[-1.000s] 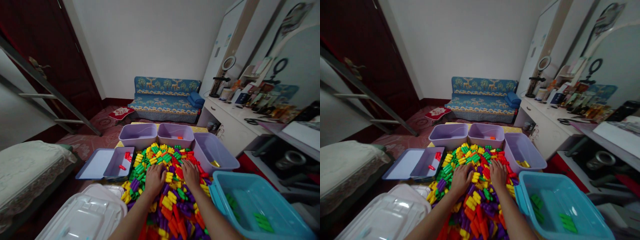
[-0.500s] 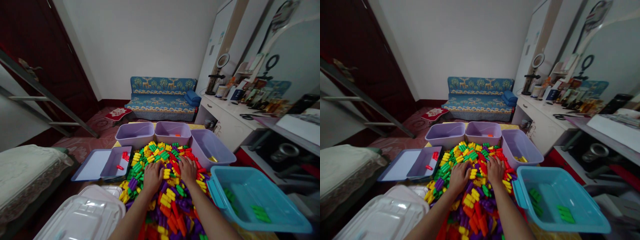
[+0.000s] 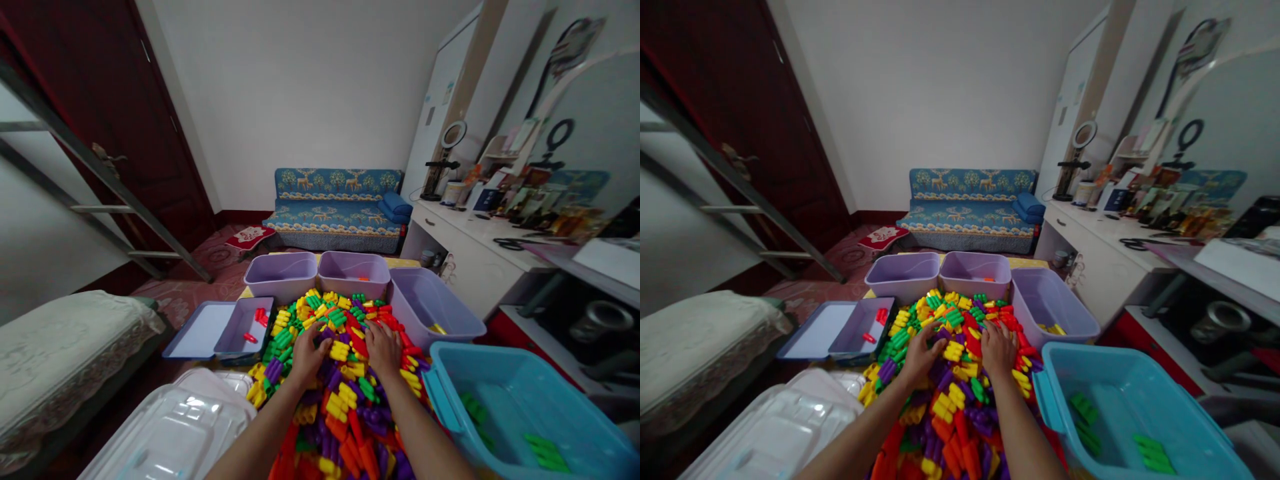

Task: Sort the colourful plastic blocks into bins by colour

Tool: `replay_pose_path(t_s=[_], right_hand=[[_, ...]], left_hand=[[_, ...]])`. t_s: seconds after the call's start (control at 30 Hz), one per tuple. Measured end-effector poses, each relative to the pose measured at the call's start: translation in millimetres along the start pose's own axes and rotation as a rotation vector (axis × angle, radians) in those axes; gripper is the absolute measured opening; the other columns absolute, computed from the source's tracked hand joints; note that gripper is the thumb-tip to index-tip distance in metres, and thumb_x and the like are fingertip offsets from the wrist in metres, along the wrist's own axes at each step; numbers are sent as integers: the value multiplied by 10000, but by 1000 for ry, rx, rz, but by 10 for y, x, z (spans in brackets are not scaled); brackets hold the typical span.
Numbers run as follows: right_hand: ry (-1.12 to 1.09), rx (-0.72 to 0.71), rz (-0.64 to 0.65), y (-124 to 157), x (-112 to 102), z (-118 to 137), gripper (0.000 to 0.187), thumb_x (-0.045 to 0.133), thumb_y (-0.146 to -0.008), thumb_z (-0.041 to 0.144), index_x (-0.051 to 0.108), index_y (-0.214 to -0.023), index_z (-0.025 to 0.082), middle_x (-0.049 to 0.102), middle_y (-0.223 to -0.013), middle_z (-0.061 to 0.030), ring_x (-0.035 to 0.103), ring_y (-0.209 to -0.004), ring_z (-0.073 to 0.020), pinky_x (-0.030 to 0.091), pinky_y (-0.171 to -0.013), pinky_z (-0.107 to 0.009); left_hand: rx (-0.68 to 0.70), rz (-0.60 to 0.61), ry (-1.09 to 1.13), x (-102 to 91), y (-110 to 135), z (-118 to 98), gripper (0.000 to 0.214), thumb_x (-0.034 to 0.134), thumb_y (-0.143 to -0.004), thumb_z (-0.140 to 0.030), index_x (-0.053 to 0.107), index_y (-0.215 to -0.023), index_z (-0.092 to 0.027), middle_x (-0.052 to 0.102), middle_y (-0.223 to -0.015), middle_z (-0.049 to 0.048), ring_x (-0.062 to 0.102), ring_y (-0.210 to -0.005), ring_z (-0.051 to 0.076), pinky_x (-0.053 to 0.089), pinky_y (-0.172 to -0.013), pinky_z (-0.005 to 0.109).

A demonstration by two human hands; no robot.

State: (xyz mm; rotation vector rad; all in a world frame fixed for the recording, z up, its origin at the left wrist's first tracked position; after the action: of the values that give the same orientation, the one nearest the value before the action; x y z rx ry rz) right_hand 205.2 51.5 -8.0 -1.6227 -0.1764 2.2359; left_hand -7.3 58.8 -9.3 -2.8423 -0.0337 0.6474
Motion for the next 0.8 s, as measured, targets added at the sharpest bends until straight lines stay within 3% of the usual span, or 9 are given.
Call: replay_pose_path(t_s=[0.13, 0.2, 0.37, 0.57, 0.8], right_hand=[[25, -3, -2, -5, 11, -6, 385, 371, -933, 282, 629, -1220, 282, 655, -1246, -25, 478, -1251, -228, 268, -1058, -445], [49, 2, -7, -10, 9, -9, 381, 378, -935, 288, 632, -1220, 280, 655, -1243, -37, 487, -1244, -226, 275, -1054, -439], [88, -9, -10, -18, 22, -17, 374, 385, -938, 287, 636, -1214, 279, 670, -1213, -42, 495, -1236, -213, 302, -1025, -410], [97, -25, -14, -26, 67, -50, 380, 378, -937, 306, 631, -1219, 281, 673, -1206, -38, 494, -1236, -219, 312, -1010, -412], [107, -33, -32, -20, 49, -33, 389, 368, -930, 314, 636, -1210, 282, 674, -1201, -45, 503, -1223, -221, 312, -1014, -423]], left_hand=[[-246, -19, 498, -58, -190, 96, 360, 741, -685, -384, 699, -941, -134, 734, -889, 78, 670, -903, 253, 523, -839, 373], [-317, -42, 634, -121, -288, 130, 349, 738, -694, -417, 700, -879, -124, 730, -847, 71, 676, -859, 231, 535, -811, 347], [-430, -96, 785, -296, -401, 237, 263, 685, -781, -311, 652, -971, -133, 721, -859, 73, 694, -760, 175, 568, -745, 322], [-514, -160, 912, -494, -474, 249, 277, 723, -734, -123, 614, -989, -132, 700, -776, 58, 685, -657, 144, 575, -663, 270], [-492, -310, 946, -992, -1151, 35, 344, 654, -760, -43, 586, -1080, -152, 668, -741, 12, 649, -615, 100, 554, -668, 238]])
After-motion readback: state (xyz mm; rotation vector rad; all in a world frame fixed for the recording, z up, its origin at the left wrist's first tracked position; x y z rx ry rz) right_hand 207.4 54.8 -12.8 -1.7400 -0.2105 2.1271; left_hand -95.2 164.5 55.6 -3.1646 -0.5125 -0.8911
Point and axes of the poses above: each hand's wrist, its own y-axis away from the middle knuckle, its own x-axis out of the palm, z = x × y, the point moved 4 cm from there along -y, towards the middle knuckle
